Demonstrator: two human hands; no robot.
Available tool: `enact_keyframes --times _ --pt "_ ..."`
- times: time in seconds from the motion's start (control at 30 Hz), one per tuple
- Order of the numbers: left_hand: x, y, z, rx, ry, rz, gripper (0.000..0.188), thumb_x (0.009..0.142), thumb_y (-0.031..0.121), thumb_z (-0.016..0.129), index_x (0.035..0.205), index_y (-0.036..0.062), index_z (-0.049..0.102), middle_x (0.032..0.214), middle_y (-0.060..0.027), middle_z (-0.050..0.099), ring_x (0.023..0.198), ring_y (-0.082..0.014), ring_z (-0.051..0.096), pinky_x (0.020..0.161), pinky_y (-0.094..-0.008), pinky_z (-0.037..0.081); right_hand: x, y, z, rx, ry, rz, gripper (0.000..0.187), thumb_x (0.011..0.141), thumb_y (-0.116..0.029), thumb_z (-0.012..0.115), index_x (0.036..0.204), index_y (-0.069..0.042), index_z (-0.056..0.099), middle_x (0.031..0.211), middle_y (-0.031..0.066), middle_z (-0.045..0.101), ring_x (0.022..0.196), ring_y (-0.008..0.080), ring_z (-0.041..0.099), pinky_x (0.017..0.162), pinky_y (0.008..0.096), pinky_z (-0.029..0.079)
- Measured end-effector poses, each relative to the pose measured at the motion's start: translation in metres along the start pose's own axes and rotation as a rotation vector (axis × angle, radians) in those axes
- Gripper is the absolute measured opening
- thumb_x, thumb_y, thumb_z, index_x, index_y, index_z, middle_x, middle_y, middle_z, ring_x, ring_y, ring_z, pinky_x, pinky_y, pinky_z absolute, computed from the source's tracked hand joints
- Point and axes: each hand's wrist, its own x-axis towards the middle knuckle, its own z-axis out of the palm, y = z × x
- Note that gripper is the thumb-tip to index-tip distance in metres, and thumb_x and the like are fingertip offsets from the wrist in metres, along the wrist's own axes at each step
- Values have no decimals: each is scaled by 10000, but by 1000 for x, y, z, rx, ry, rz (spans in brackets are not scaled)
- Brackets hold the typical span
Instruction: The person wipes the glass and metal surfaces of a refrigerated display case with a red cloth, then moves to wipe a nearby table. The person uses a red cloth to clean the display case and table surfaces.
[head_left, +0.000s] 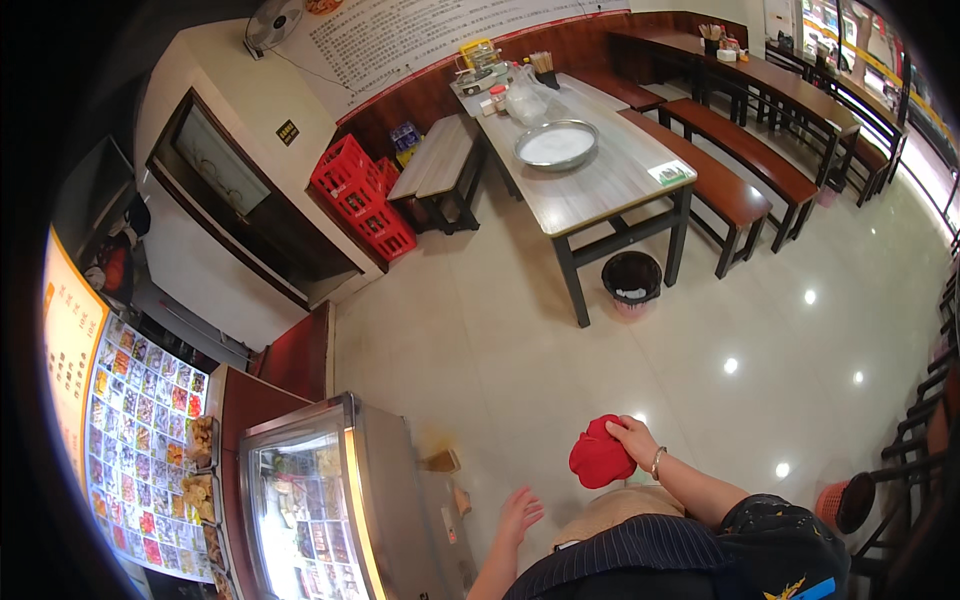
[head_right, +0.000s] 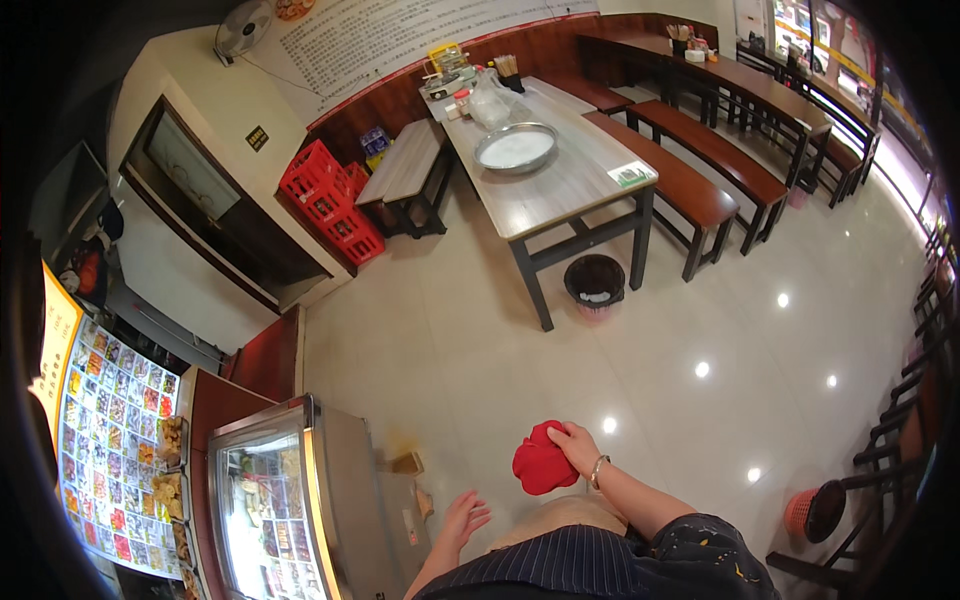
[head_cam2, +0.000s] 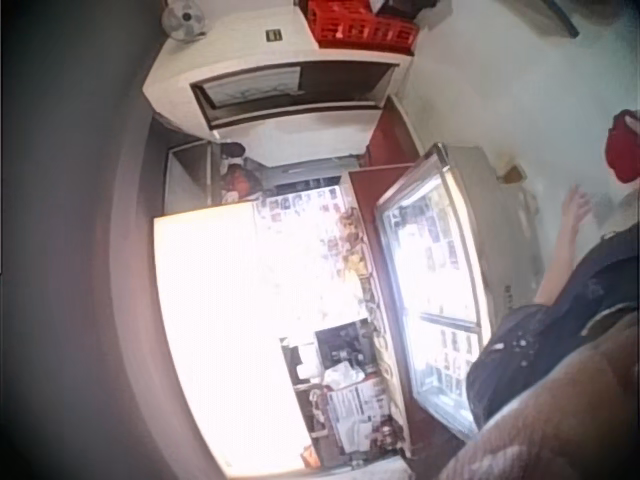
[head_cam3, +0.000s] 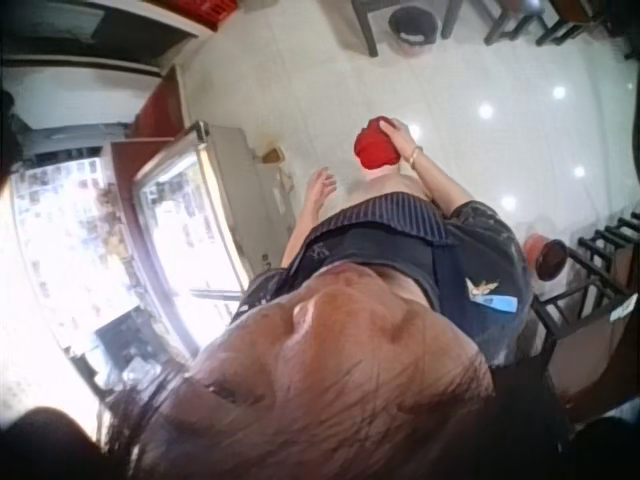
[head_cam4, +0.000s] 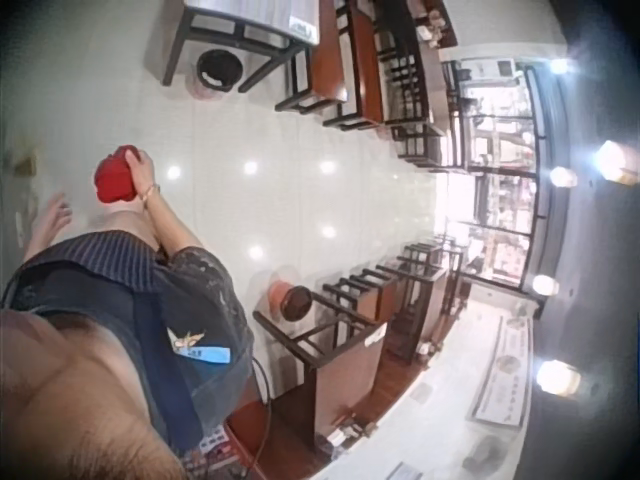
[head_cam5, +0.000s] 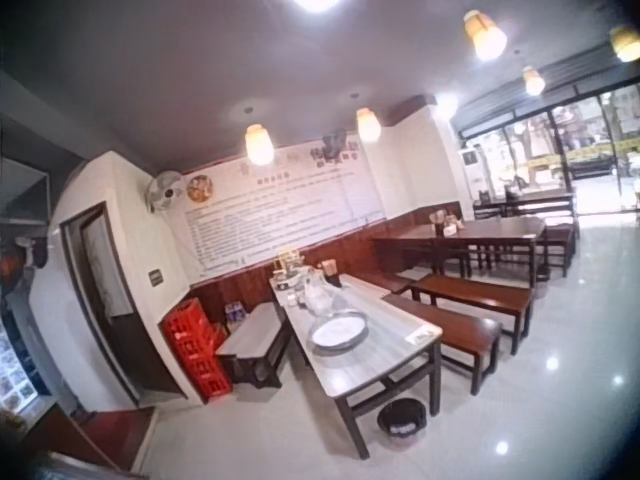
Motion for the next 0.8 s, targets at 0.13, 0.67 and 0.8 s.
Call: enact_keyframes --times 0.13,0.67,0.8 --pt "25 -73 -123 8 318 -2 281 876 238 582 1084 55 539 832 -83 612 710 -219 615 609 -333 527 76 -34 2 20 26 -25 284 885 -279 587 931 1 588 847 54 618 753 124 563 692 277 472" --pt "291 165 -161 46 404 -220 133 889 187 539 831 79 591 668 -58 577 631 -219 594 533 -353 486 355 -197 18 -413 378 -416 269 869 -261 606 956 -6 604 869 73 604 816 153 562 748 301 460" --pt "381 348 -146 270 249 125 150 932 210 493 1002 83 531 841 -45 576 629 -127 554 515 -255 472 426 -269 -2 -364 482 -516 334 821 -319 627 836 7 558 827 184 565 798 316 539 735 364 430"
